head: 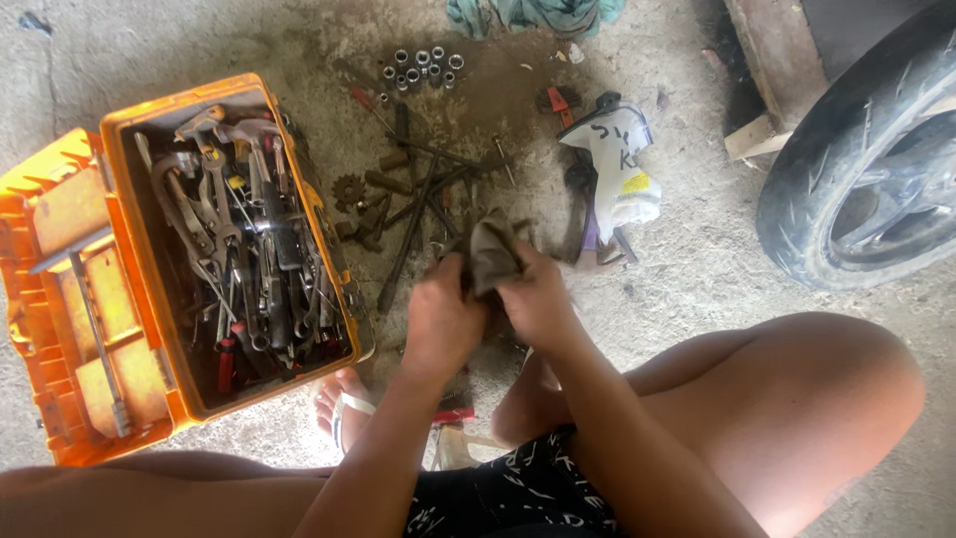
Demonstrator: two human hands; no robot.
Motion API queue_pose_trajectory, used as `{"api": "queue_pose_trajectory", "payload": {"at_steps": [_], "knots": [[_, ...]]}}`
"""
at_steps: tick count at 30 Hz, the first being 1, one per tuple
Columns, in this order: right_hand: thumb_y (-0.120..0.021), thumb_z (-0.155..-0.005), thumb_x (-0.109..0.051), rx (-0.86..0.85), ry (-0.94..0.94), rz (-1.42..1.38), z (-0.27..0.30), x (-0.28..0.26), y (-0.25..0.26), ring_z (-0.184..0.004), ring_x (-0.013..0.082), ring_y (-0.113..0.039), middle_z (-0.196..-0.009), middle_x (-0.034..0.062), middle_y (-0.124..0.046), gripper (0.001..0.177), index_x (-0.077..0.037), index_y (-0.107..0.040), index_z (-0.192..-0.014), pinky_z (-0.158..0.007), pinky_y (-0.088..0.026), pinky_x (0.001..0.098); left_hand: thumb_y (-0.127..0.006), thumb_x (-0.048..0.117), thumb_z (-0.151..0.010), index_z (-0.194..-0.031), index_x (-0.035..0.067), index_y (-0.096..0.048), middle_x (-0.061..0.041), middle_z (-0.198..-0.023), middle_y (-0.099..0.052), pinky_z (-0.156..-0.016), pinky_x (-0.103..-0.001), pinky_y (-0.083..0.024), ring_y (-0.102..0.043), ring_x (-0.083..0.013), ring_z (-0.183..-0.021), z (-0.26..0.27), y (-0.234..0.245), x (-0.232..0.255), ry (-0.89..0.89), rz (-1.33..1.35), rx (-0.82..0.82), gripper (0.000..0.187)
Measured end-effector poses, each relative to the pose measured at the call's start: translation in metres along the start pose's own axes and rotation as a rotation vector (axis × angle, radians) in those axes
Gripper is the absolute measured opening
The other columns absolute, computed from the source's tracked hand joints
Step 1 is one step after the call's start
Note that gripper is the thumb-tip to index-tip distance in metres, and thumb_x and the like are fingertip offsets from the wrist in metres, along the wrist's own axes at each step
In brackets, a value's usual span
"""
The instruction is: The person sits on the floor and wipes various metal tools with a cloth. They pick up items from the floor and an orange toolbox, wipe them, and place them back down or into the box.
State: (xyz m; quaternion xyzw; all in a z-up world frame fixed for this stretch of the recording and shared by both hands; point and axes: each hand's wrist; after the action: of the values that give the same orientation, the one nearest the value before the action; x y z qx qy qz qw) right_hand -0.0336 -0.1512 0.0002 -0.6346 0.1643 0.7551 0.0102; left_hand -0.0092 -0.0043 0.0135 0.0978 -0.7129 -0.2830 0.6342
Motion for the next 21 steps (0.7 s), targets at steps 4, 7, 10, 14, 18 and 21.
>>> {"api": "queue_pose_trajectory", "payload": {"at_steps": [4, 7, 10, 14, 18, 21], "knots": [[-0.053, -0.096, -0.003, -0.026, -0.019, -0.248, 0.003, 0.004, -0.01, -0.09, 0.015, -0.059, -0.101, 0.0125, -0.068, 0.027, 0.008, -0.067, -0.116, -0.08, -0.049, 0.0296, -0.062, 0.004, -0.083, -0.093, 0.0, -0.06, -0.029, -0.085, -0.069, -0.073, -0.055, -0.054, -0.067, -0.0488, -0.082, 0.007, -0.008, -0.003, -0.11, -0.03, -0.05, 0.012], [-0.055, -0.094, -0.008, 0.111, -0.08, -0.061, -0.003, -0.001, -0.008, -0.083, 0.0155, -0.064, -0.093, 0.0092, -0.073, 0.024, 0.004, -0.069, -0.111, -0.074, -0.053, 0.03, -0.063, 0.009, -0.086, -0.095, 0.0, -0.057, -0.027, -0.086, -0.068, -0.072, -0.056, -0.054, -0.067, -0.0484, -0.08, 0.007, -0.009, 0.004, -0.104, -0.074, -0.098, 0.014], [-0.054, -0.091, -0.005, 0.173, -0.205, -0.388, -0.009, -0.002, -0.006, -0.083, 0.0171, -0.067, -0.094, 0.0055, -0.073, 0.026, 0.0, -0.07, -0.111, -0.074, -0.053, 0.0299, -0.063, 0.016, -0.093, -0.099, 0.001, -0.056, -0.026, -0.085, -0.067, -0.071, -0.056, -0.053, -0.067, -0.0483, -0.078, 0.012, -0.008, 0.017, -0.005, -0.14, -0.229, 0.018], [-0.053, -0.096, -0.011, 0.356, -0.41, -0.471, -0.035, -0.001, 0.017, -0.077, 0.0253, -0.068, -0.087, 0.0096, -0.071, 0.019, -0.001, -0.068, -0.102, -0.066, -0.057, 0.0372, -0.061, 0.018, -0.096, -0.092, 0.002, -0.056, -0.024, -0.087, -0.069, -0.069, -0.054, -0.055, -0.068, -0.0458, -0.077, 0.023, -0.005, 0.042, -0.074, -0.019, -0.238, 0.018], [-0.048, -0.099, -0.022, 0.484, -0.401, -0.748, -0.054, -0.016, 0.05, -0.079, 0.024, -0.07, -0.089, 0.0081, -0.071, 0.024, -0.008, -0.068, -0.1, -0.065, -0.06, 0.038, -0.066, 0.019, -0.094, -0.09, 0.001, -0.062, -0.022, -0.079, -0.07, -0.064, -0.05, -0.056, -0.071, -0.0414, -0.071, 0.025, 0.014, 0.053, 0.083, 0.072, -0.28, 0.019], [-0.048, -0.1, -0.02, 0.396, -0.433, -0.654, -0.043, -0.032, 0.048, -0.081, 0.0216, -0.071, -0.092, 0.0091, -0.073, 0.026, -0.007, -0.07, -0.099, -0.066, -0.059, 0.0341, -0.065, 0.019, -0.094, -0.092, 0.004, -0.065, -0.016, -0.08, -0.072, -0.057, -0.044, -0.058, -0.074, -0.0344, -0.063, 0.012, 0.031, 0.047, 0.204, 0.126, -0.161, 0.016]]}}
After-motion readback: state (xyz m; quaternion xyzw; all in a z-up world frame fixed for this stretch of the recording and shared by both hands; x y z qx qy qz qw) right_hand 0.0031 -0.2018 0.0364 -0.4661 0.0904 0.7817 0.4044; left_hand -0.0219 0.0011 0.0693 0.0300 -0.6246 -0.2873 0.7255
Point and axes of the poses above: each hand's wrist, its own z-axis away from the middle knuckle, its own y-axis out of the back of the hand, x = y × z
